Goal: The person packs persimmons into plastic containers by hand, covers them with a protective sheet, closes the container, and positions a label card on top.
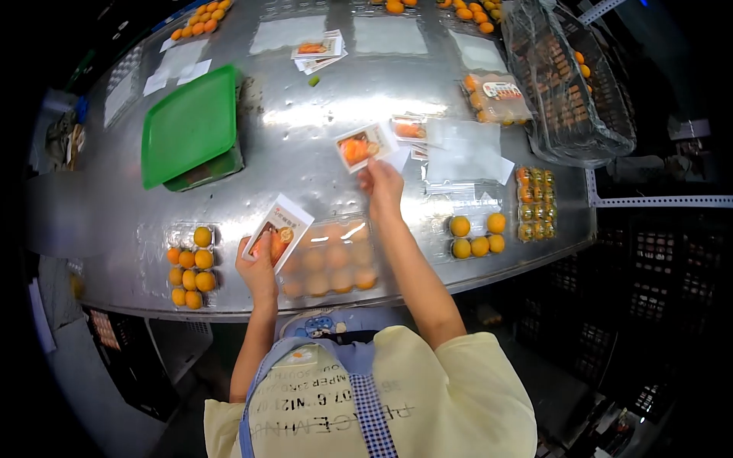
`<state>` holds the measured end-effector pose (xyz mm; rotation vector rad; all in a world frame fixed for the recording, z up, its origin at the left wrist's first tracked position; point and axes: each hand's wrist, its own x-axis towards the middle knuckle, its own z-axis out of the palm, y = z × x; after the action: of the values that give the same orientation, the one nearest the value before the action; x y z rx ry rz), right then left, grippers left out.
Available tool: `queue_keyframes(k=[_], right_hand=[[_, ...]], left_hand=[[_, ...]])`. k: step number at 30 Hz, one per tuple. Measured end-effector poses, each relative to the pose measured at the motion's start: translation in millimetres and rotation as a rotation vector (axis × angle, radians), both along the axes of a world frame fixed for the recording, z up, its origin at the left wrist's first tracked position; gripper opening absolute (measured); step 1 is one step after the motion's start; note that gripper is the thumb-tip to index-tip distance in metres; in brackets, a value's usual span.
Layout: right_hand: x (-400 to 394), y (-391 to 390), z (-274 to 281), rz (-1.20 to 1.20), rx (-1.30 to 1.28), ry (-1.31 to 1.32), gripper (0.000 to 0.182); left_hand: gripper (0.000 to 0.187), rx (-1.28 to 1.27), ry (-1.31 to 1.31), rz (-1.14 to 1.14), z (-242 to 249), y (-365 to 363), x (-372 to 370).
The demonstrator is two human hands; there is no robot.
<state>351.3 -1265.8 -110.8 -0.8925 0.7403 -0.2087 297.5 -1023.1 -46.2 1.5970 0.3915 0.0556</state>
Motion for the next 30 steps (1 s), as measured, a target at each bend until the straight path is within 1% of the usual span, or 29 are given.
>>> queue_keyframes(k=[2, 5, 8, 11, 14, 17, 19, 21, 22, 24, 25, 27, 28, 30], right_hand=[[23, -22, -13, -0.095, 0.067, 0.019, 0.018], [44, -45, -39, -0.177, 0.184, 0.019, 0.018], [55, -64, -63, -0.361, 0.229, 0.012, 0.013], [58, -76, -69, -0.519, 0.191, 0.034, 0.017], [58, -70, -70, -0.685, 0.238, -0.126, 0.022], [44, -46, -53, -0.417, 0.182, -0.071, 0.030], [48, -31, -27, -0.186, 0.004, -0.047, 0.033], [58, -25, -21, 0.053, -0.198, -0.016, 0.038], [66, -30, -27, 0.100, -0.250, 0.049, 0.038], [84, -39, -37, 0.195, -0.357, 0.171, 0.040], [86, -43, -38, 0.119, -0.392, 0.180, 0.039], [85, -41, -29, -0.011, -0.450, 0.206, 0.037], [79, -37, -24, 0.085, -0.487, 0.142, 0.037], [55, -22, -1, 0.270, -0.555, 0.008, 0.037]], left_hand=[[0.014, -0.017, 0.015, -0.022, -4, 1, 0], [0.015, -0.041, 0.054, -0.038, -13, 1, 0], [0.016, -0.056, 0.095, -0.064, -22, 0, -2], [0.017, -0.048, 0.097, -0.103, -23, -4, -3], [0.017, -0.055, 0.099, -0.127, -24, -5, -4], [0.017, -0.086, 0.093, -0.128, -25, -6, -3], [0.017, -0.076, 0.084, -0.129, -25, -5, -3], [0.017, -0.044, 0.089, -0.144, -23, -3, -4], [0.017, -0.027, 0.091, -0.154, -22, -2, -3], [0.016, -0.077, 0.082, -0.128, -20, -3, -2], [0.016, -0.102, 0.079, -0.109, -18, -3, -3], [0.016, -0.070, 0.106, -0.109, -7, 2, -1], [0.015, -0.052, 0.122, -0.105, -3, 6, 1], [0.015, -0.147, 0.114, -0.093, -7, 13, 1]])
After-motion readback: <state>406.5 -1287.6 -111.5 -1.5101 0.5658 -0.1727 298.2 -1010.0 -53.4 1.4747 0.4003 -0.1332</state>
